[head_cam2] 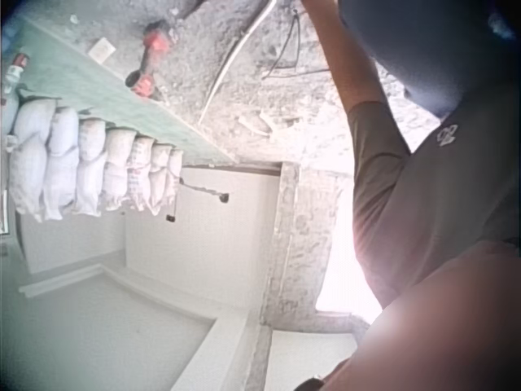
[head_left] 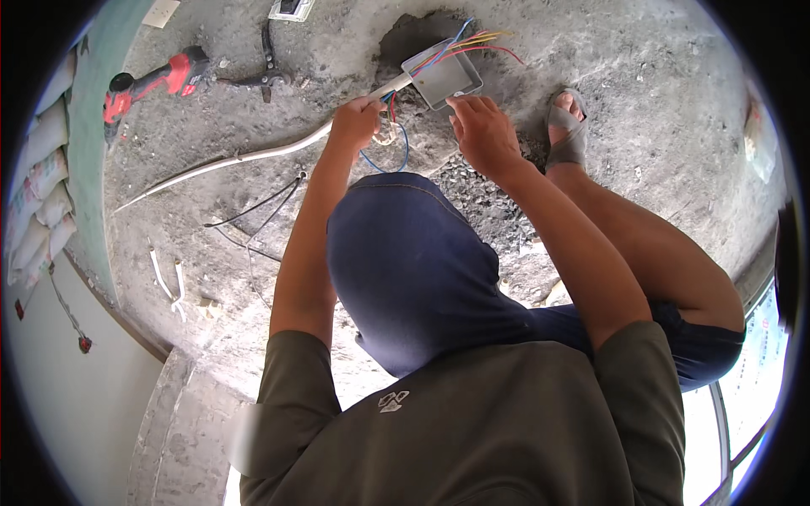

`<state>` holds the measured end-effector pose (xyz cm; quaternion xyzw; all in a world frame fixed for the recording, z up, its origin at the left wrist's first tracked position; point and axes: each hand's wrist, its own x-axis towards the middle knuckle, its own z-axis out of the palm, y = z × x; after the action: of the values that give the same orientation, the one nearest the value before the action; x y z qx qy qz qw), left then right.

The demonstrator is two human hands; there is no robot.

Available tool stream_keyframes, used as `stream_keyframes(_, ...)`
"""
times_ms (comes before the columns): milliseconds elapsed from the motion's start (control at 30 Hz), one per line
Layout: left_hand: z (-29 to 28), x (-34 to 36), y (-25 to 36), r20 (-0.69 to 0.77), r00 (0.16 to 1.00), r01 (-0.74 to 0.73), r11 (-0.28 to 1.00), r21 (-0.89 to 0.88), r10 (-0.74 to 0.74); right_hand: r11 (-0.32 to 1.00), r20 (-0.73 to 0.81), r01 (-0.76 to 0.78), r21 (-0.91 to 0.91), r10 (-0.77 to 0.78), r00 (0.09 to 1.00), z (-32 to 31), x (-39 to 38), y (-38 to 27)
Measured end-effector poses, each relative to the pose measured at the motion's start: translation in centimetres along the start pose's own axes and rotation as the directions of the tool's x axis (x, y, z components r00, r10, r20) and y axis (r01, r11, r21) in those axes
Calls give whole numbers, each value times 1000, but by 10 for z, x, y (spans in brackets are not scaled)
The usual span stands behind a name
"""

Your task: Connecting and organizing electrical wires into a wall-mounted junction box.

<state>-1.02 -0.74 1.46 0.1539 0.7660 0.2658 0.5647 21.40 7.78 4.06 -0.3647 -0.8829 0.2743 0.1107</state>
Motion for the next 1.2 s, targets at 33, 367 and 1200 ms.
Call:
stream_keyframes(33,0,-4,-1,28,1000,13,988,-151,-9,1000,-14,24,-13,-24,1000,2,1,-2)
stream_keyframes(367,-10,-5,-7,223,964,243,816,-525,-143,941,199,35,-336,35,979,25,42,-30)
stream_keyframes(1200,34,3,-26,-349,921,-212,975,-71,175,904,401,-184,-386,344,849,29,64,-43)
